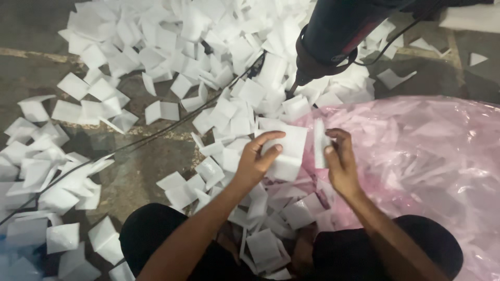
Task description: The person sits on the floor and repeatedly uses a heat gun to smooth the edges of small white foam pieces. They pick up each piece, apply heat, and place it into a pink plastic bag.
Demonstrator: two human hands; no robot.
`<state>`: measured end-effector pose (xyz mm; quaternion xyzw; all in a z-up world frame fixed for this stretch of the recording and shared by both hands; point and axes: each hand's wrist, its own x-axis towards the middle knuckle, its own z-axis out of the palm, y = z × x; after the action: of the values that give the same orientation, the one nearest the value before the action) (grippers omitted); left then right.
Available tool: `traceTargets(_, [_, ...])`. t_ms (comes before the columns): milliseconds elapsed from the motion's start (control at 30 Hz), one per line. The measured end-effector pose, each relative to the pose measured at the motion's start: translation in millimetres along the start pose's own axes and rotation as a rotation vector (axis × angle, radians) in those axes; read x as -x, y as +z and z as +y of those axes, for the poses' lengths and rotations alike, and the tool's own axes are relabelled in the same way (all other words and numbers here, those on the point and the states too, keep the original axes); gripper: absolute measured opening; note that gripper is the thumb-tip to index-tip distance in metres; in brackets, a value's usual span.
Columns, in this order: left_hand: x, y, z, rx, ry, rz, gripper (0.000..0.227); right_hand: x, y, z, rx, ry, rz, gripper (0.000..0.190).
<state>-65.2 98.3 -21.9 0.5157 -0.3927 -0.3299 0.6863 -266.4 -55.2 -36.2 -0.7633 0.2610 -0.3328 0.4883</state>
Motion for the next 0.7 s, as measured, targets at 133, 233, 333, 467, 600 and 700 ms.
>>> traceTargets(133, [7,12,5,-0.063,-0.009,0.048,0.038,16,35,-6,-0.358,-0.092,-0.109,0.072])
traceTargets(233, [6,17,5,-0.028,0.072,0.046,0.047,16,49,-3,-0.286,-0.111,-0.101,0.086])
traceTargets(333, [6,15,6,-0.034,-0.026,0.054,0.051,17,57,-2,-0.229,-0.046,-0.104,0.091])
traceTargets(467, [-4,14,0,-0.010,0.008,0.068,0.049,12,62,-9,-0.719,0.255,-0.200,0.088])
traceTargets(600, [-27,15,-8,0.020,-0.099,0.132,0.047,-9,67,-25,-0.862,0.413,-0.082,0.075])
traceTargets(700, [-47,13,-12,-0.047,-0.081,0.180,0.046,-26,68,-26,-0.931,0.424,-0.065,0.071])
